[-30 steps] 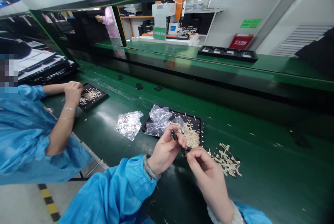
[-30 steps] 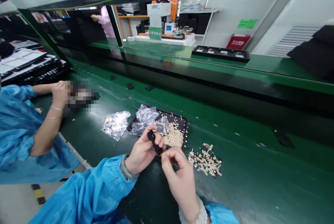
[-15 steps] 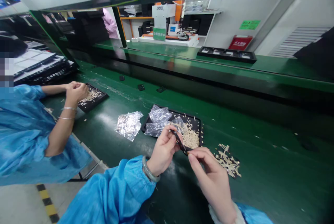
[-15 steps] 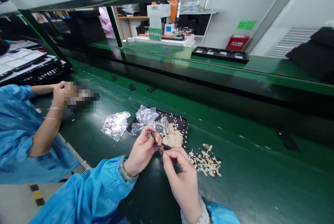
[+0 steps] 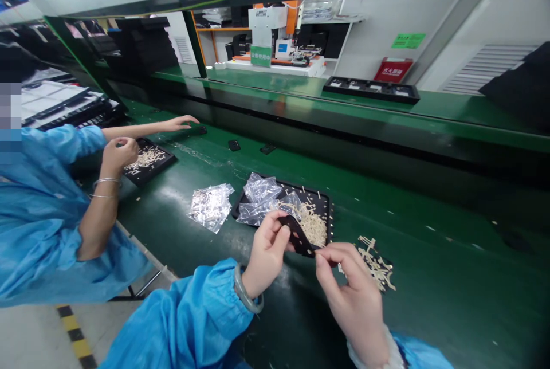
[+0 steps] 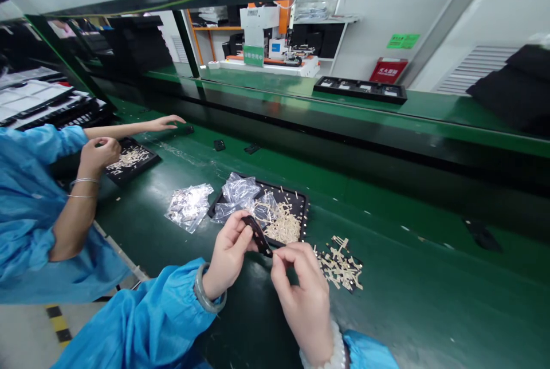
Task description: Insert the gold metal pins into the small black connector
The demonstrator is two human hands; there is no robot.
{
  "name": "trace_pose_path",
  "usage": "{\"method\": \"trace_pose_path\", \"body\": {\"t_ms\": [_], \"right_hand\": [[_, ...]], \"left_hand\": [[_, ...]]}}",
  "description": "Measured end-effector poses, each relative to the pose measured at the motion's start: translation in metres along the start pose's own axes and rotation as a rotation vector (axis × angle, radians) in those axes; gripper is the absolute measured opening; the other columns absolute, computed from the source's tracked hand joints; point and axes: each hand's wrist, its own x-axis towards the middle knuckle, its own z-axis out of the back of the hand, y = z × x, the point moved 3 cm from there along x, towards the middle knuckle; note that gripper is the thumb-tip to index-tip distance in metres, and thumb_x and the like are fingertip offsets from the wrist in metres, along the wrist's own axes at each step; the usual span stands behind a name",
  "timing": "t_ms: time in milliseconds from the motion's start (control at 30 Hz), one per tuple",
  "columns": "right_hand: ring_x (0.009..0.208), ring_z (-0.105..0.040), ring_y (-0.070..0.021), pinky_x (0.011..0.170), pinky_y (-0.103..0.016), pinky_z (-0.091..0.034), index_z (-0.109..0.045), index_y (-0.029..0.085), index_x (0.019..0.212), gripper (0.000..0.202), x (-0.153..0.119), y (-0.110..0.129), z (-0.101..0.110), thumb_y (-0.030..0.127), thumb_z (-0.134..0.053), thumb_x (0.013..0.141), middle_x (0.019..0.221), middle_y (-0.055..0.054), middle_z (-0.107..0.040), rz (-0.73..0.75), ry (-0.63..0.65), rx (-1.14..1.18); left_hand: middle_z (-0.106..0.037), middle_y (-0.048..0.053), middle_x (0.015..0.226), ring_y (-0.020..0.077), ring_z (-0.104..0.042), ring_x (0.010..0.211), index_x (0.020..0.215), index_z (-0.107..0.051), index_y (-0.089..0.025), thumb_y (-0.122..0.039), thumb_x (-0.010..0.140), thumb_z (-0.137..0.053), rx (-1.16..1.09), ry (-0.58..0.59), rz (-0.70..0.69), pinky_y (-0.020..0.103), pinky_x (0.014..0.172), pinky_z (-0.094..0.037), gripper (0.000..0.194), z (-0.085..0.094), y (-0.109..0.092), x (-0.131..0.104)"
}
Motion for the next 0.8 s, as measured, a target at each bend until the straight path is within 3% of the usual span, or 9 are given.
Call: {"method": "trace_pose_path", "body": {"t_ms": [167,467,667,800], "right_hand": [[0.076,-0.056,-0.0188,0.068,-0.032,-0.044,-0.054,0.019,0.088,0.01,-0.001,-0.001,0.002,0.009,-0.051,0.087,0.082,-0.005,-0.055,0.112,0.006,-0.148],[0.068,-0.059,-0.0197,0.066,-0.035,-0.046,-0.057,0.019,0.099,0.02,-0.001,0.005,0.008,0.006,-0.058,0.083,0.077,-0.007,-0.064,0.439,0.027,-0.515],[0.069,-0.06,-0.0207,0.065,-0.035,-0.046,-0.058,0.015,0.098,0.018,-0.001,0.004,0.008,0.005,-0.059,0.083,0.076,-0.009,-0.065,0.516,0.049,-0.539],[0.069,-0.06,-0.02,0.064,-0.035,-0.047,-0.059,0.018,0.1,0.02,-0.002,0.006,0.007,0.006,-0.057,0.084,0.079,-0.007,-0.064,0.473,0.134,-0.406]], "left_hand": [[-0.052,-0.001,0.072,0.0086,-0.051,0.061,0.104,-0.05,-0.02,-0.033,0.085,-0.054,0.097,0.001,-0.057,0.018,0.057,-0.049,0.024,0.0,-0.008,-0.002],[-0.056,0.0,0.073,0.0089,-0.052,0.059,0.107,-0.052,-0.02,-0.022,0.09,-0.045,0.36,0.002,-0.283,0.018,0.056,-0.044,0.018,0.001,-0.016,-0.01],[-0.059,0.003,0.084,0.0097,-0.053,0.062,0.106,-0.053,-0.021,-0.018,0.089,-0.045,0.51,-0.009,-0.377,0.021,0.059,-0.043,0.019,0.004,-0.017,-0.013],[-0.057,0.001,0.079,0.0096,-0.053,0.062,0.104,-0.054,-0.02,-0.021,0.09,-0.046,0.401,-0.03,-0.338,0.02,0.06,-0.044,0.017,0.005,-0.017,-0.01]]}}
